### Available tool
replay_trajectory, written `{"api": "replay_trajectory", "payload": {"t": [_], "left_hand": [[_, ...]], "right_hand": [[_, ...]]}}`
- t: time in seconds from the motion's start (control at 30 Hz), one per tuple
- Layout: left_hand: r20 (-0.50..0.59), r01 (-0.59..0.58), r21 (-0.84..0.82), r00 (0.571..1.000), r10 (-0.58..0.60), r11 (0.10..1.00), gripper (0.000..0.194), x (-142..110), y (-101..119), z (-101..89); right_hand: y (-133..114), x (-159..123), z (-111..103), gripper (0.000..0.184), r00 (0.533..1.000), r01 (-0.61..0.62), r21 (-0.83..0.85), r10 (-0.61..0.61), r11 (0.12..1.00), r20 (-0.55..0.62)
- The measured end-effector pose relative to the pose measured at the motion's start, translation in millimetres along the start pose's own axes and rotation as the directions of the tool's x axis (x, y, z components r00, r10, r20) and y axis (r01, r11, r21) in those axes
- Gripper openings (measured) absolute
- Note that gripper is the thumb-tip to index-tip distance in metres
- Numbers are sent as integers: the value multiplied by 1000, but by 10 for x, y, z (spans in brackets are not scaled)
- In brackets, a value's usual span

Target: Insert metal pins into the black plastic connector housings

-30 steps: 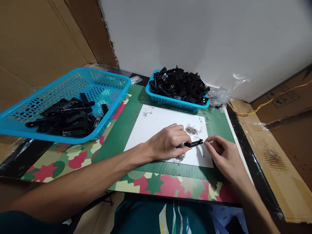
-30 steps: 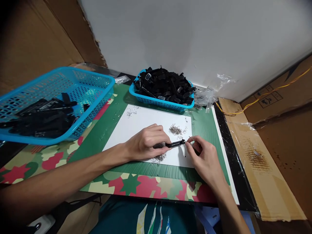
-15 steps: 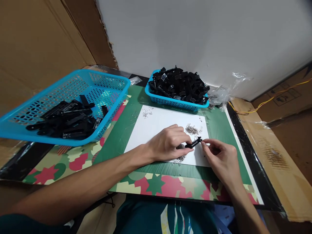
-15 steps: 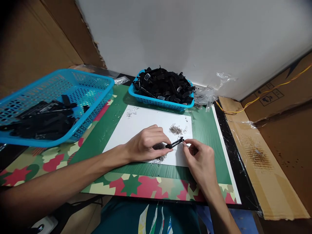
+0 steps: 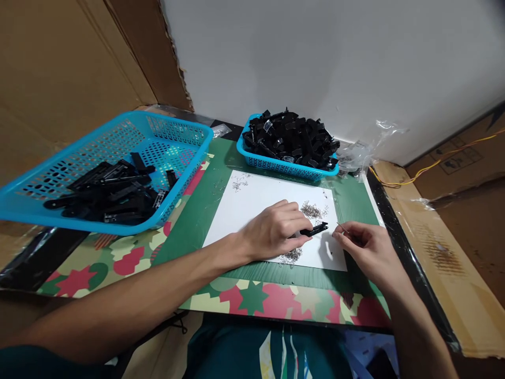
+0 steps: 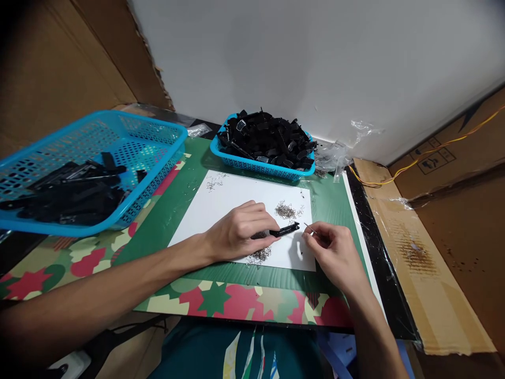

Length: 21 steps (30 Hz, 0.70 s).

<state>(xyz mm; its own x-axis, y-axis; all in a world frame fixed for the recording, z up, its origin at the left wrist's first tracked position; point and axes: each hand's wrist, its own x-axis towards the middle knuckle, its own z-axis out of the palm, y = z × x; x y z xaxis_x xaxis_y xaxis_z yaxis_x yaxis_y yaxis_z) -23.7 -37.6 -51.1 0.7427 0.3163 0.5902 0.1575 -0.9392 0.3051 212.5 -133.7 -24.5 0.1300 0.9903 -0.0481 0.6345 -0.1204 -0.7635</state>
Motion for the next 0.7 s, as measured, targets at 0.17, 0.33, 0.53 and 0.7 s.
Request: {"api": "replay_trajectory", "payload": {"t": [0.17, 0.33, 0.53, 0.7], "left_hand": [[-7, 9, 2, 1000, -9, 1000, 8, 9, 12, -20], [-38, 30, -18, 999, -31, 999, 9, 14, 18, -17], [-54, 54, -65, 997, -58, 996, 10, 5, 15, 22], [-39, 42, -70, 998, -45, 997, 11, -8, 13, 41]], "right_hand": [[-49, 56, -57, 32, 997, 28, -104, -20, 994, 78], [-75, -10, 102, 32, 997, 42, -180, -53, 983, -54], [-45, -55, 240, 30, 979, 42, -250, -90, 967, -185], [-49, -65, 278, 28, 980, 55, -295, -107, 954, -165]]}}
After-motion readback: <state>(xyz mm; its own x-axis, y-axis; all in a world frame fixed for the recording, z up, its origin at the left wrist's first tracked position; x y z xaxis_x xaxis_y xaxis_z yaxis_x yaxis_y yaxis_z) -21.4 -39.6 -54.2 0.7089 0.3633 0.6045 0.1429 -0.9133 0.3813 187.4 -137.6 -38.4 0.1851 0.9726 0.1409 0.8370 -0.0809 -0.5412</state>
